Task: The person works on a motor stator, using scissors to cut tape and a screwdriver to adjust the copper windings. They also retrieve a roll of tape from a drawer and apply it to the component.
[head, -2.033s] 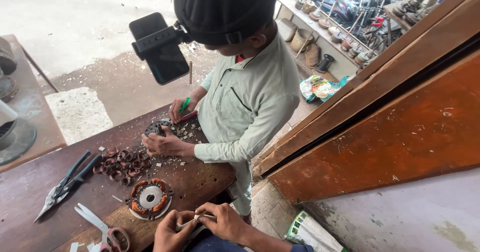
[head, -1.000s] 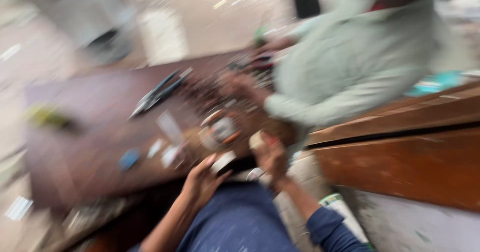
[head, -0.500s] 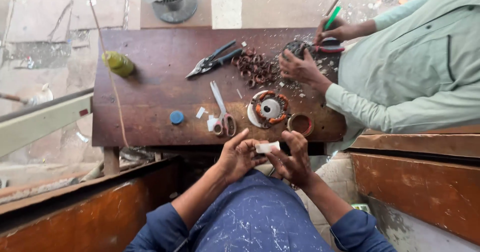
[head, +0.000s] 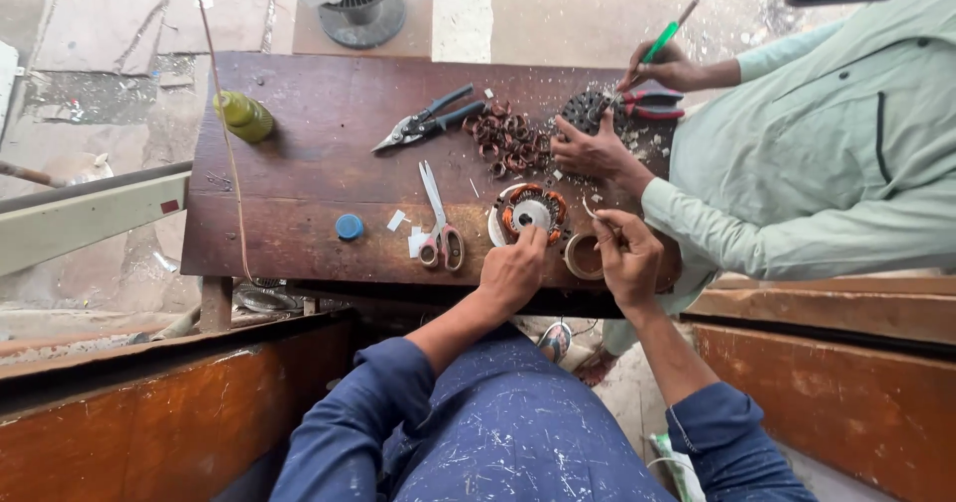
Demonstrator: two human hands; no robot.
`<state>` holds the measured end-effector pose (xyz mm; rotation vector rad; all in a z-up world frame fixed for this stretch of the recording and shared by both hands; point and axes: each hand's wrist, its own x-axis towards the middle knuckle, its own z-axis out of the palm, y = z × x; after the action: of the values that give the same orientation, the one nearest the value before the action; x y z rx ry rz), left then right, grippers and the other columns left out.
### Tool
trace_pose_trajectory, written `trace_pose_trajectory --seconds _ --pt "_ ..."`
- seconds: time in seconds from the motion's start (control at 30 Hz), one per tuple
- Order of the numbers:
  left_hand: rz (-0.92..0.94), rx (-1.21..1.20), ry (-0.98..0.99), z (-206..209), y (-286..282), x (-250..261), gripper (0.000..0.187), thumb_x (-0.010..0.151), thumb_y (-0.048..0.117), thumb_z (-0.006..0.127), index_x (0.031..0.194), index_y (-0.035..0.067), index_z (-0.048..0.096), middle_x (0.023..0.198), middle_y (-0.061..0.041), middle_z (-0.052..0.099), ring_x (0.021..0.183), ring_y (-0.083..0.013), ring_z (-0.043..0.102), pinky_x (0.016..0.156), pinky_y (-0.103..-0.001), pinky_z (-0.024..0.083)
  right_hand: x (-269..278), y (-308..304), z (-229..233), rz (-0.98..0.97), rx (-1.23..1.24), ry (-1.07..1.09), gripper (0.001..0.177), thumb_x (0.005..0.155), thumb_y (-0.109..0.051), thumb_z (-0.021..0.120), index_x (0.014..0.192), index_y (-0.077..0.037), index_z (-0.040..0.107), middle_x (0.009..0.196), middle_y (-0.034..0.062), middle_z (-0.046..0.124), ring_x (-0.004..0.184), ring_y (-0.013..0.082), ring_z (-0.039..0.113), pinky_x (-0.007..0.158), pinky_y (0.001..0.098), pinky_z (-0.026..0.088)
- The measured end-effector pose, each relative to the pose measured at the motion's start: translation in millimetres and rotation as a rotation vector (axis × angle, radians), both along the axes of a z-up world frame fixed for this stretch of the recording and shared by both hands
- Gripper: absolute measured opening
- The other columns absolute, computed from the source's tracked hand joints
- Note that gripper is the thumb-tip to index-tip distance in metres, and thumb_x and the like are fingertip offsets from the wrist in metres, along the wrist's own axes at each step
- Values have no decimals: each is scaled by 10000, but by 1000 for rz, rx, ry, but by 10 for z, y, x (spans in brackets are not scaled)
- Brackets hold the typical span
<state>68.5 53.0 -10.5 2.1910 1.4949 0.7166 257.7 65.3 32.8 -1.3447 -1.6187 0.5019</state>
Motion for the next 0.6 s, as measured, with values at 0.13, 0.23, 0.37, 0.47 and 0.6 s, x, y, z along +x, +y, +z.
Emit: trace_pose_trajectory --seconds 0.13,0.23,0.37,0.47,0.6 --pt "-137 55 105 -208 217 -69 244 916 72 643 1151 9 630 1062 -110 697 684 -261 722 551 -357 580 78 -34 -49 1 -108 -8 152 959 -112 755 1097 -45 750 785 40 722 635 82 655 557 239 480" --pt "-217 109 73 -285 251 -323 343 853 5 625 1194 31 651 1061 -82 712 658 -245 722 534 -344 573 93 -120 -149 0 -203 55 162 968 -124 748 1107 -40 753 746 24 717 642 66 659 571 220 498" --pt "-218 106 -27 -193 220 -378 349 864 102 672 1200 17 641 1039 -93 706 666 -248 716 526 -351 557 88 -122 -243 21 -224 96 176 968 -129 741 1112 -30 752 802 25 744 664 57 670 577 207 522" --pt "-166 69 12 -107 129 -218 370 971 192 674 1273 -12 606 1061 -112 701 618 -238 706 493 -351 548 87 -142 -283 23 -247 101 176 963 -133 748 1104 -28 759 776 33 742 652 61 670 576 211 526" --pt "-142 157 33 -101 73 -184 358 972 118 631 1301 -21 598 1172 -136 701 583 -218 697 473 -321 551 86 -118 -313 49 -247 99 186 966 -137 743 1112 -22 753 812 37 752 665 63 681 585 210 536"
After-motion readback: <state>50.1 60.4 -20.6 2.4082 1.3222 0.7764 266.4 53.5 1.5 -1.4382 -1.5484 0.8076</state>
